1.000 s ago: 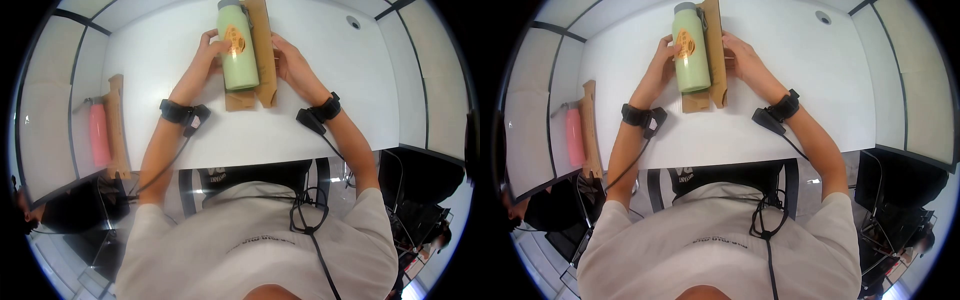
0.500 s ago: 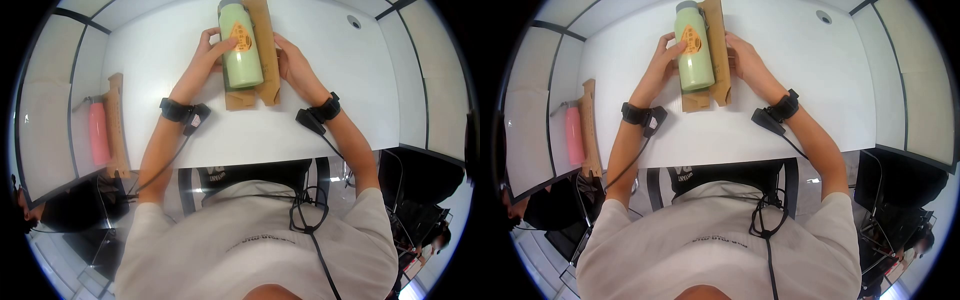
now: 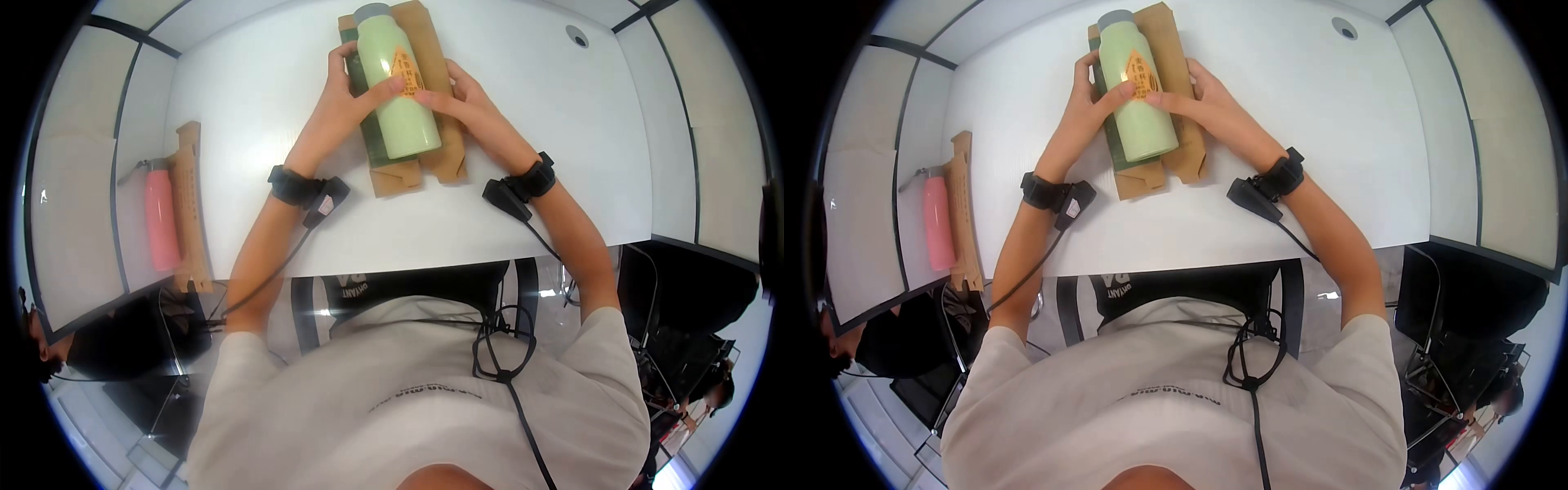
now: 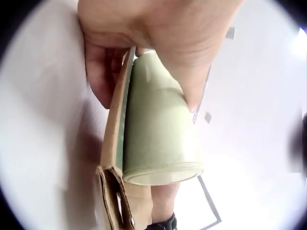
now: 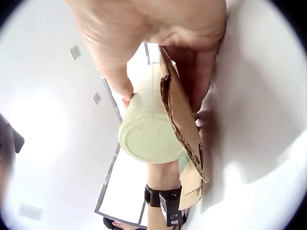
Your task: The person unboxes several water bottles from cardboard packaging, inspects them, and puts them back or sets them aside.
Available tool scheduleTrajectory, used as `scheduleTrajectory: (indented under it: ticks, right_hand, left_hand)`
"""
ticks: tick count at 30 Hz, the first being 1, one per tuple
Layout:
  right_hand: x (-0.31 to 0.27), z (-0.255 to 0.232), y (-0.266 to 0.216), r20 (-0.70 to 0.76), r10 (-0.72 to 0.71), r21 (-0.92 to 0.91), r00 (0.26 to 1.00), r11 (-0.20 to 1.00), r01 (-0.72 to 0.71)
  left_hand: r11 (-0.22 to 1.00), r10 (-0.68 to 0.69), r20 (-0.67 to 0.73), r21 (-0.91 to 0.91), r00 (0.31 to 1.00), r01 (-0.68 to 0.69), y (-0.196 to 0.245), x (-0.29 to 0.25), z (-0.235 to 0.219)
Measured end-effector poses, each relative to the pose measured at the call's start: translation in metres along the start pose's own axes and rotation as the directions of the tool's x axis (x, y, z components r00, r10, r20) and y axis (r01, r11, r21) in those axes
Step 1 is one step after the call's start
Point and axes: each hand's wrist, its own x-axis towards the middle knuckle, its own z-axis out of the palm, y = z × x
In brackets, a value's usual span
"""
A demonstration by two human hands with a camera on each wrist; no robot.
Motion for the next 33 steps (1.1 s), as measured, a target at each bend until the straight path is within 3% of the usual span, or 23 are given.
scheduleTrajectory:
  ticks: [3,9,14,16,17,20,22,24,26,30,32,33]
  right_hand:
    - [0.003,-0.002,0.005,0.012,0.012,-0.006,1.000,1.000,-0.012]
    - [0.006,-0.004,0.012,-0.003,-0.050,-0.114,0.999,0.992,0.049]
    - [0.009,-0.006,0.017,-0.005,-0.059,-0.112,0.998,0.992,0.058]
    - [0.011,-0.005,0.023,-0.032,-0.131,-0.136,0.991,0.983,0.125]
    - [0.010,-0.007,0.022,-0.029,-0.095,-0.172,0.995,0.981,0.089]
    - [0.009,-0.003,0.018,-0.053,-0.141,-0.216,0.989,0.968,0.126]
    - [0.010,-0.006,0.022,-0.057,-0.138,-0.201,0.989,0.972,0.124]
    - [0.010,-0.007,0.021,-0.059,-0.118,-0.148,0.991,0.983,0.108]
    - [0.007,-0.004,0.015,-0.062,-0.104,-0.106,0.993,0.990,0.097]
    - [0.007,-0.007,0.017,-0.127,-0.040,-0.001,0.991,0.999,0.041]
    - [0.010,-0.011,0.023,-0.160,-0.024,-0.020,0.987,1.000,0.021]
    - [0.009,-0.010,0.021,-0.144,-0.060,-0.074,0.988,0.996,0.050]
  left_hand:
    - [1.000,-0.020,0.013,-0.016,1.000,0.020,-0.002,0.000,0.000]
    - [0.973,0.153,-0.020,0.180,0.988,-0.147,-0.006,-0.002,0.003]
    - [0.978,0.090,-0.051,0.192,0.995,-0.079,0.000,-0.004,0.003]
    - [0.957,0.121,-0.037,0.271,0.992,-0.106,0.003,-0.006,0.004]
    - [0.947,0.171,-0.042,0.284,0.984,-0.152,0.002,-0.006,0.004]
    - [0.979,0.096,-0.030,0.183,0.995,-0.089,0.006,-0.006,0.003]
    - [0.971,0.132,-0.026,0.203,0.991,-0.124,0.011,-0.007,0.002]
    - [0.992,0.028,0.012,0.122,1.000,-0.029,0.024,-0.010,-0.005]
    - [0.988,0.070,0.033,0.138,0.997,-0.074,0.026,-0.010,-0.011]
    - [0.937,0.108,0.086,0.324,0.990,-0.130,0.035,-0.016,-0.028]
    - [0.863,0.006,0.172,0.496,0.985,-0.092,0.037,-0.017,-0.047]
    - [0.765,-0.023,0.111,0.642,0.994,-0.054,0.041,-0.024,-0.050]
